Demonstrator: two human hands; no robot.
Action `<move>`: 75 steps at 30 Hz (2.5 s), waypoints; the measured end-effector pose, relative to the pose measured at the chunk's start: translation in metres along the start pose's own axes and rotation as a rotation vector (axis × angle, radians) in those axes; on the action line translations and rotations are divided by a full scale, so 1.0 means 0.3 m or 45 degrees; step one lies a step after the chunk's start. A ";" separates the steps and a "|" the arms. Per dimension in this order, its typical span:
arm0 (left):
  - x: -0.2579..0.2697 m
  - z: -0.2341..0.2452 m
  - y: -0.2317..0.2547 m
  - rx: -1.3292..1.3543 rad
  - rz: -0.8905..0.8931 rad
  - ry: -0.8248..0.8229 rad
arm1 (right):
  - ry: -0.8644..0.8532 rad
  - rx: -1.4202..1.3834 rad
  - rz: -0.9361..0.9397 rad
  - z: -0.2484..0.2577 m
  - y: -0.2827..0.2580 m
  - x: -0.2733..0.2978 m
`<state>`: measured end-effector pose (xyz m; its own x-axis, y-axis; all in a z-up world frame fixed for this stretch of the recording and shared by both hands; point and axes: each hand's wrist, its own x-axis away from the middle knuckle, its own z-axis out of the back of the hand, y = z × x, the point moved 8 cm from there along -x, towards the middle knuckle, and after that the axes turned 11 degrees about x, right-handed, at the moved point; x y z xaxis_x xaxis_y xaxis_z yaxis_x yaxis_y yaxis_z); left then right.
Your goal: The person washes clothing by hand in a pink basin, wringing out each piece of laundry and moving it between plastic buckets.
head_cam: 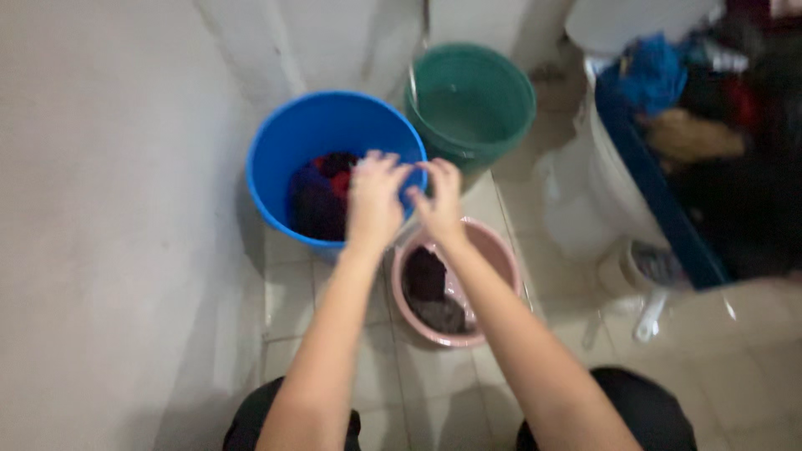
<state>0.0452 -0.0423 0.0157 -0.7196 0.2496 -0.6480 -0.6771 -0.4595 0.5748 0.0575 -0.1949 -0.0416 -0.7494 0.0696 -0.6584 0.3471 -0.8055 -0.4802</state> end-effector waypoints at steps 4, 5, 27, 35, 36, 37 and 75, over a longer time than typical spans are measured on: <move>0.138 -0.259 0.138 0.050 -0.156 -0.330 | 0.000 -0.139 -0.567 -0.025 0.400 0.275; 0.178 -0.300 0.144 0.086 -0.150 -0.407 | -0.053 -0.074 -0.630 -0.059 0.474 0.363; 0.261 -0.508 -0.272 0.605 0.601 -0.194 | -0.781 -0.750 -1.529 -0.083 0.697 0.500; 0.249 -0.548 -0.145 1.158 1.187 -0.229 | -0.953 -0.952 -1.233 0.356 0.359 0.147; 0.274 -0.537 -0.111 1.206 1.423 -0.226 | -0.894 -1.111 -1.200 0.372 0.323 0.134; 0.297 -0.528 -0.079 1.249 1.661 -0.222 | -0.834 -1.268 -1.162 0.385 0.287 0.139; 0.002 -0.309 0.260 2.110 0.890 -0.122 | -1.163 -2.062 -0.891 0.335 0.032 0.213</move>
<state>0.0062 -0.1571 0.0137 -0.8746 0.4749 -0.0981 0.3335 0.7359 0.5893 -0.0439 -0.2572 -0.0299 -0.7902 -0.6120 0.0312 -0.3806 0.4503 -0.8077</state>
